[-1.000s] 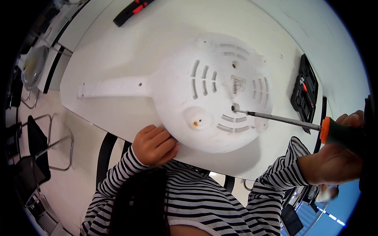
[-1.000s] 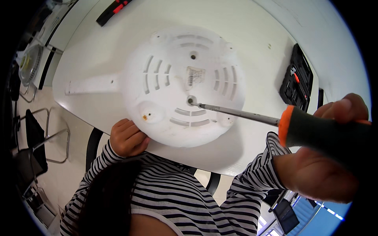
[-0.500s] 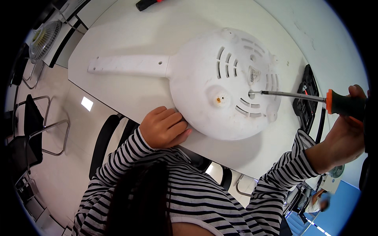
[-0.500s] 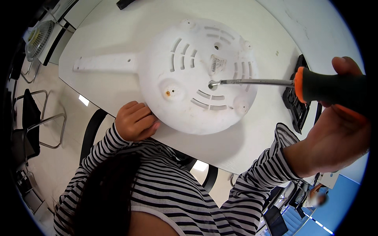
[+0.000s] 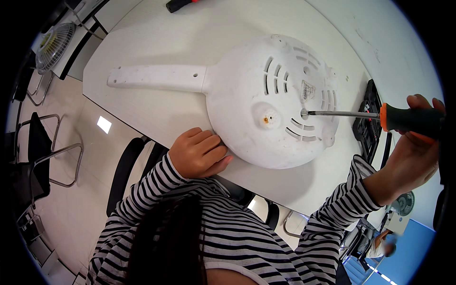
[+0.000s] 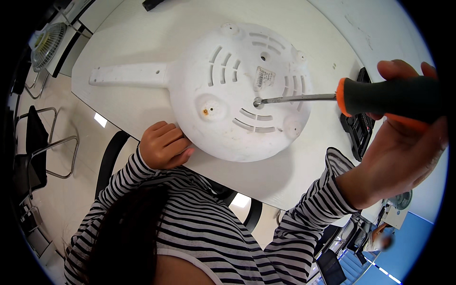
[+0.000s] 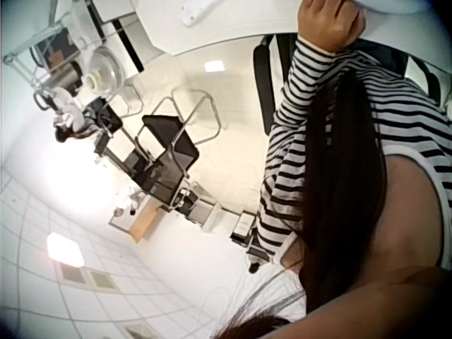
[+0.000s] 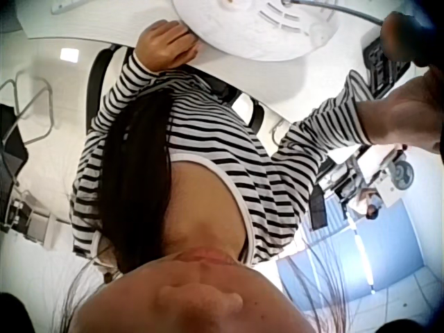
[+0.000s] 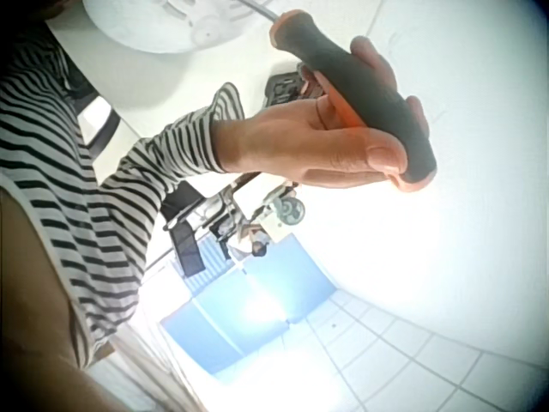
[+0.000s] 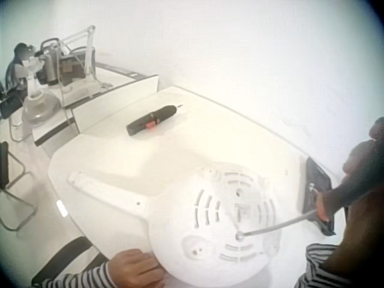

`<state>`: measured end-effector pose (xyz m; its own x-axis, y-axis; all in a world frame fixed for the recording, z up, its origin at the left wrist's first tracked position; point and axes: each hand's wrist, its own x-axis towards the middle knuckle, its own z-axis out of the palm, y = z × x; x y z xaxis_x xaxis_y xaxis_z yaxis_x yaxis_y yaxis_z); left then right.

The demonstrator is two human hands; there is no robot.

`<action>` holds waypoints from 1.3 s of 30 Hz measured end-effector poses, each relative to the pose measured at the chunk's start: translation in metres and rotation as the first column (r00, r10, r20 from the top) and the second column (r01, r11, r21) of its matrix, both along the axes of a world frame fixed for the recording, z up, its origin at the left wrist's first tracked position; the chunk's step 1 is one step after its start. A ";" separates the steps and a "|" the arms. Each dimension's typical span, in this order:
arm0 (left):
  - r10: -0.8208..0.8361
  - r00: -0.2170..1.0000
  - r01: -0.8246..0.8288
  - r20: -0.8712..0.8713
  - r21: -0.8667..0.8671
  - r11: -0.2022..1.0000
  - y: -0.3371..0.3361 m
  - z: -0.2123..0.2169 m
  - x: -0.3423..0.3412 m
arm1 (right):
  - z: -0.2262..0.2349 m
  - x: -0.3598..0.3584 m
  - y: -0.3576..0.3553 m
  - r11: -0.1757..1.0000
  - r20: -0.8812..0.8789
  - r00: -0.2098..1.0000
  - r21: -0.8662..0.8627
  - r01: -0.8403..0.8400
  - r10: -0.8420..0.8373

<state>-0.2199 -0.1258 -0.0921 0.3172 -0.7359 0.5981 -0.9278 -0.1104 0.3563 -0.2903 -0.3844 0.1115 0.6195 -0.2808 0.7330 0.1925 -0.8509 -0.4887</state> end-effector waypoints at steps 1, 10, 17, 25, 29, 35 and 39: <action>-0.001 1.000 0.001 -0.003 0.000 1.000 0.000 0.000 -0.001 | -0.002 0.000 -0.001 1.000 -0.007 1.000 -0.001 -0.007 0.007; 0.001 0.999 -0.004 -0.040 -0.066 0.998 0.002 -0.004 -0.001 | -0.014 0.005 -0.005 0.999 0.084 0.996 0.032 0.020 -0.022; 0.053 0.999 -0.053 -0.010 -0.043 0.998 -0.002 0.002 -0.003 | -0.008 -0.008 -0.023 0.992 0.099 0.994 0.108 -0.060 0.050; 0.057 0.998 -0.057 -0.016 -0.029 0.998 -0.010 0.003 -0.003 | -0.010 -0.022 -0.047 0.996 0.138 0.989 0.062 -0.058 0.049; 0.060 0.998 -0.061 -0.014 -0.039 0.997 -0.014 0.003 -0.002 | -0.008 -0.032 -0.056 0.995 0.155 0.984 0.028 -0.097 0.091; 0.048 0.998 -0.049 -0.028 -0.048 0.998 -0.018 0.004 -0.002 | -0.010 -0.046 -0.062 0.985 0.212 0.962 -0.012 -0.173 0.172; 0.015 0.999 -0.018 -0.040 -0.053 0.998 -0.015 0.004 0.000 | -0.012 -0.042 -0.060 0.994 0.200 0.975 0.036 -0.106 0.097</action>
